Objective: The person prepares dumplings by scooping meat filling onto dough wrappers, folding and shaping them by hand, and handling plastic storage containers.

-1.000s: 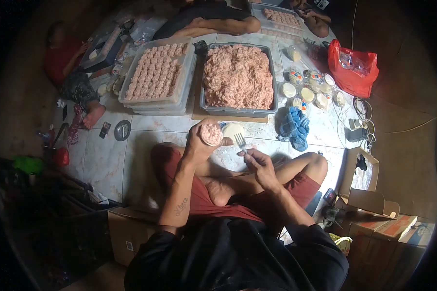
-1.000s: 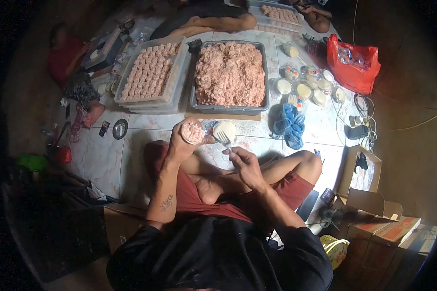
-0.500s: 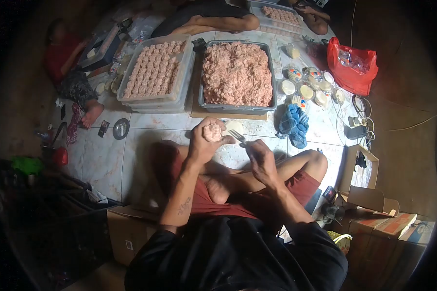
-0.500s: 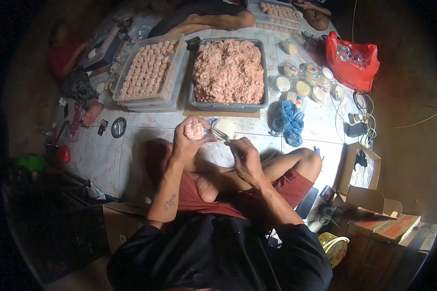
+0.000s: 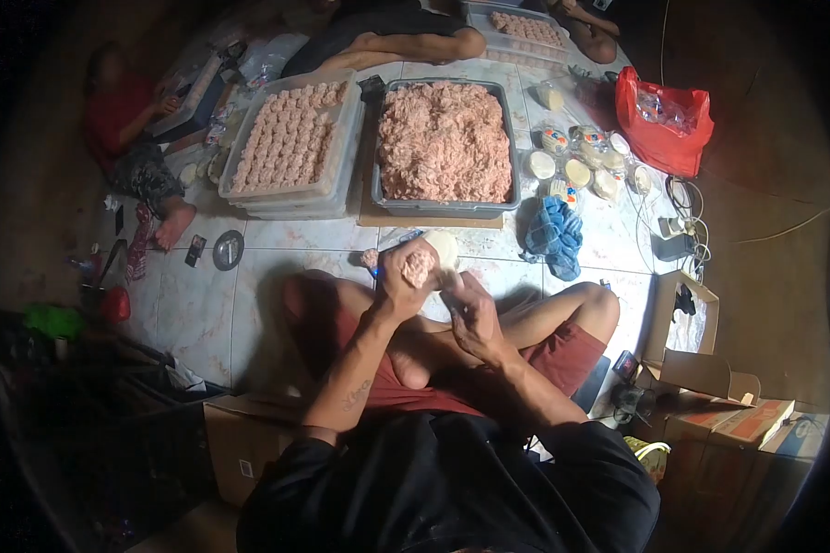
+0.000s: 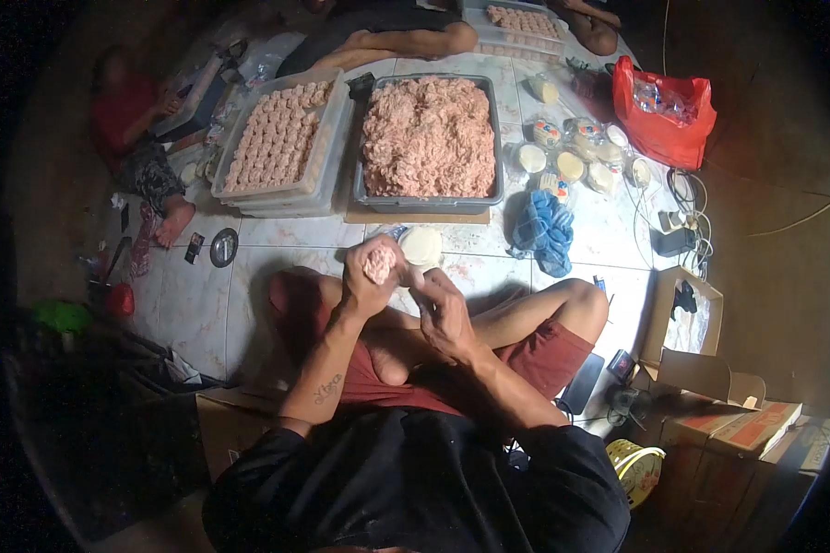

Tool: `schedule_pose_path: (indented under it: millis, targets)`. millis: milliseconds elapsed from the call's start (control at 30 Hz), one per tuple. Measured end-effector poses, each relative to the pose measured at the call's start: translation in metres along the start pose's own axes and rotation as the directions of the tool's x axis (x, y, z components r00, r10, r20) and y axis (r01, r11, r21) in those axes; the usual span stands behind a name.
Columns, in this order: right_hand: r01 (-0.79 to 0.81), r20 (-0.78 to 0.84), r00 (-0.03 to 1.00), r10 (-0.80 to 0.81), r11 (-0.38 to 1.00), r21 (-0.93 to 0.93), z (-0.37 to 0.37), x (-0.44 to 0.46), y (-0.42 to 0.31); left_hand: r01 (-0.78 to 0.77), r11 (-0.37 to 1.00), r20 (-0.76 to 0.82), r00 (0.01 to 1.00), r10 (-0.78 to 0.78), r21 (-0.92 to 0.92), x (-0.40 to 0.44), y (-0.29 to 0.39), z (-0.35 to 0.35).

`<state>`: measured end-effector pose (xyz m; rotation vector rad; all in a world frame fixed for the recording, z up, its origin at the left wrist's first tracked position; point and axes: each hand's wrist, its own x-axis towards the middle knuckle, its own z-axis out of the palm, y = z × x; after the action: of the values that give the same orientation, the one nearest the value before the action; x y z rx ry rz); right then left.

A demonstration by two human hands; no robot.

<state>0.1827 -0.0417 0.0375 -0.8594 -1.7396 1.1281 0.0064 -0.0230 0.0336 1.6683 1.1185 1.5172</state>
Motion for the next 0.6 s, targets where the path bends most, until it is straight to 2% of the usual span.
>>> schedule_pose_path:
  millis: [33,100,133,167,200,233,300,333,400,433,467,500,533,567,600]
  targets:
    - [-0.022,-0.011,1.000,0.021,0.996,-0.091,-0.004,0.002,-0.003,-0.008,0.999,-0.058,0.998,0.010,0.044,0.006,0.011,0.001]
    - [-0.094,-0.033,0.996,0.089,0.974,-0.206,-0.014,-0.001,-0.008,0.190,0.926,-0.058,0.982,-0.181,0.326,0.017,0.035,-0.007]
    - [-0.088,-0.015,0.996,0.087,0.976,-0.200,-0.023,-0.004,-0.006,0.188,0.926,-0.060,0.982,-0.178,0.326,0.017,0.028,-0.013]
    - [-0.109,-0.020,0.994,0.107,0.988,-0.108,-0.024,-0.010,0.003,0.246,0.966,0.021,0.968,-0.249,0.081,0.011,0.018,-0.023]
    - [-0.125,-0.028,0.992,0.125,0.992,-0.014,-0.023,-0.011,0.006,0.307,0.938,0.118,0.950,-0.290,-0.163,0.014,0.021,-0.028]
    - [-0.128,-0.027,0.991,0.128,0.992,-0.013,-0.022,-0.014,0.007,0.264,0.963,0.032,0.964,-0.263,-0.049,0.014,0.025,-0.025]
    - [-0.395,0.110,0.918,0.380,0.898,0.194,-0.021,-0.019,0.005,0.284,0.958,0.062,0.958,-0.281,-0.047,0.018,0.036,-0.027]
    - [-0.393,0.111,0.919,0.378,0.899,0.191,-0.019,-0.020,0.004,0.298,0.954,0.091,0.952,-0.293,-0.042,0.021,0.039,-0.028]
    - [-0.419,0.165,0.908,0.385,0.818,0.394,-0.010,-0.023,0.008,0.267,0.958,0.083,0.962,-0.259,-0.107,0.013,0.015,-0.025]
    - [-0.330,0.115,0.944,0.309,0.882,0.335,-0.005,-0.021,0.011,0.238,0.956,0.074,0.971,-0.228,-0.170,0.013,0.011,-0.024]
    - [-0.328,0.114,0.945,0.308,0.884,0.334,0.002,-0.018,0.013,0.235,0.957,0.075,0.971,-0.225,-0.170,0.010,0.008,-0.020]
    - [-0.121,-0.025,0.992,0.126,0.981,0.151,0.010,-0.012,0.010,0.177,0.984,0.101,0.979,-0.178,0.021,0.009,0.010,-0.011]
    - [0.075,-0.121,0.989,-0.083,0.995,-0.064,0.015,-0.007,0.009,0.107,0.972,0.136,0.981,-0.137,0.208,0.008,0.012,-0.003]
    - [0.164,-0.161,0.968,-0.192,0.971,-0.171,0.017,-0.004,0.014,0.239,0.949,0.061,0.965,-0.256,0.206,0.004,0.007,0.003]
    - [0.169,-0.158,0.968,-0.196,0.970,-0.173,0.010,-0.003,0.012,0.236,0.950,0.057,0.966,-0.253,0.204,0.006,0.008,0.001]
